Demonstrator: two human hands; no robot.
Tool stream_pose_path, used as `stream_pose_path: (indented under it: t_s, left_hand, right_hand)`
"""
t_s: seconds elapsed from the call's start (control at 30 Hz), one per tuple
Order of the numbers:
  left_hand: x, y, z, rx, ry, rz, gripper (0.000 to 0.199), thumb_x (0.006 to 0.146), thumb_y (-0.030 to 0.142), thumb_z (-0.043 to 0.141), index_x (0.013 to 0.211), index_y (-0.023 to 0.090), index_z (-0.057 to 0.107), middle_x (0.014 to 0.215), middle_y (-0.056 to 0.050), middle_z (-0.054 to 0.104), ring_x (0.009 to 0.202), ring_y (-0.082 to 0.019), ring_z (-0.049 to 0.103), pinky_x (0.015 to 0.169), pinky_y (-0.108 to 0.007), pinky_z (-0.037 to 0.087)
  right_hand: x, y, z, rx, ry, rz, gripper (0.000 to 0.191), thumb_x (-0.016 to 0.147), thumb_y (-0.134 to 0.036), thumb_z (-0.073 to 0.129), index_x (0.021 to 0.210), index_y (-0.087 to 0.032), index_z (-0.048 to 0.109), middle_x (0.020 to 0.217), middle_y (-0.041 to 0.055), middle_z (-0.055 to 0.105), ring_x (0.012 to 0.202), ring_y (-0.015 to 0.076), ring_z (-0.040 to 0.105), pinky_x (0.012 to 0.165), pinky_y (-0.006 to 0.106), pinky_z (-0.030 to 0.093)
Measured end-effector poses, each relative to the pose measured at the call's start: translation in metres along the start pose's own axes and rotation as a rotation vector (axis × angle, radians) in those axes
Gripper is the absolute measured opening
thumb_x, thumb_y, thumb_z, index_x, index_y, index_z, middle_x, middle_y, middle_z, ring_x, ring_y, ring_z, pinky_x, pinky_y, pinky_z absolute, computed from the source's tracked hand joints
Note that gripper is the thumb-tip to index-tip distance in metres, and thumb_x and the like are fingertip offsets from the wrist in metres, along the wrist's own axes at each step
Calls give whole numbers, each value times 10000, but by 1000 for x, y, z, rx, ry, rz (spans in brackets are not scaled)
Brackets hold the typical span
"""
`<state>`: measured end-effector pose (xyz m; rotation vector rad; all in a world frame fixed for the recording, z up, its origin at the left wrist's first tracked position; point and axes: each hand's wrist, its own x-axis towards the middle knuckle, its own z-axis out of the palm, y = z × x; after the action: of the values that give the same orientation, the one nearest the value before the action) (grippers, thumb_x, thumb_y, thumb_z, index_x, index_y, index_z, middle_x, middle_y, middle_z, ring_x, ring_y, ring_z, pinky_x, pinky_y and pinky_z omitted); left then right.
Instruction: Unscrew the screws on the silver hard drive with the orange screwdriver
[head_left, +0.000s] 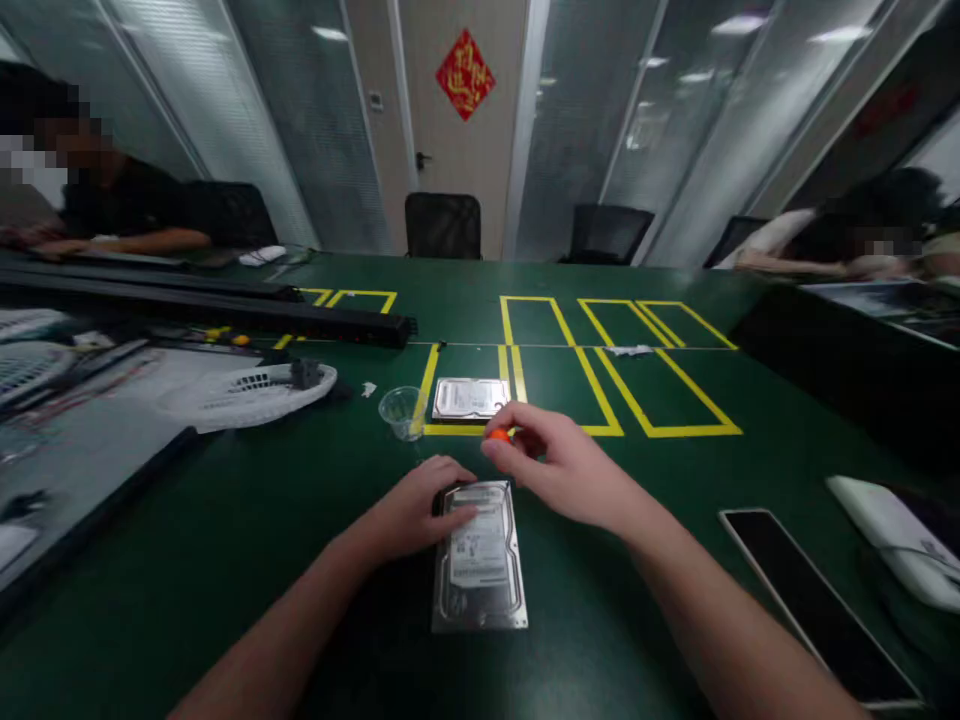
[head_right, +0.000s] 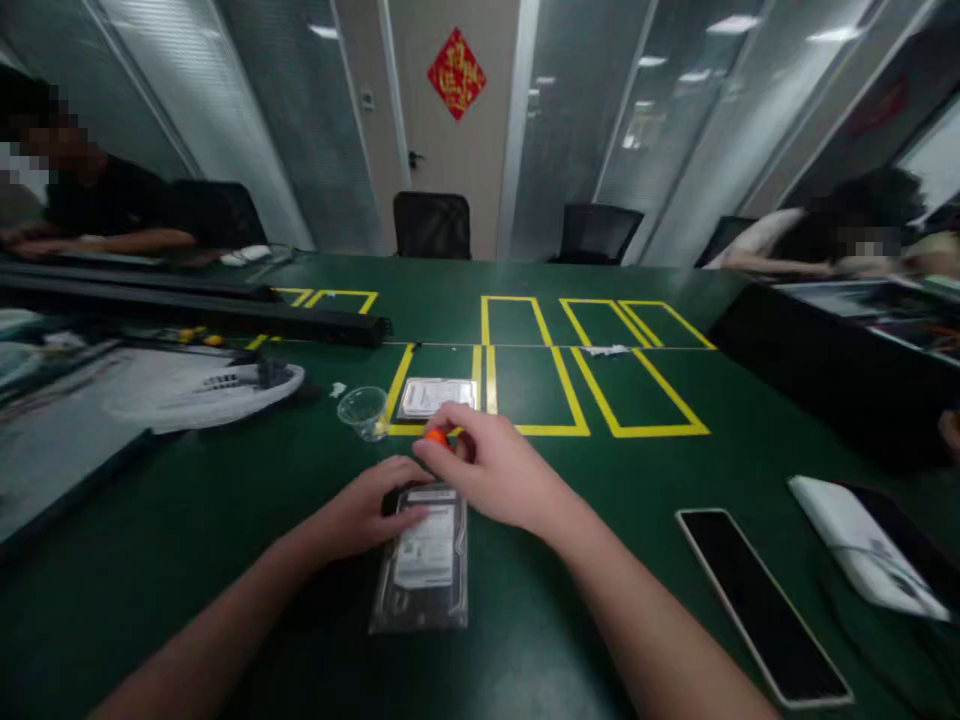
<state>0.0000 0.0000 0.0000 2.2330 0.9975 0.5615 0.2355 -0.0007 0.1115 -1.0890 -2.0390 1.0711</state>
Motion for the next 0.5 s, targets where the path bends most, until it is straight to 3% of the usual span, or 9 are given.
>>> stream_pose_path:
  t_s: [0.27, 0.5]
  left_hand:
    - [1, 1, 2, 7, -4, -24, 343, 961, 361, 664, 1283, 248, 641, 1237, -80, 651, 1134, -261, 604, 993, -414, 497]
    - [0, 1, 2, -2, 0, -29, 300, 950, 340, 675, 1229, 234, 646, 1199, -73, 650, 1118, -252, 597, 978, -404, 495]
  right_hand:
    - [-5, 0, 0, -10, -26, -6, 224, 977, -419, 615, 962, -198, 650, 692, -34, 540, 602, 115, 471, 550, 268, 349]
    - [-5, -2, -3, -40, 6, -47, 106, 922, -269, 646, 858, -185, 641, 918, 28, 692, 637, 103, 502, 563, 273, 380]
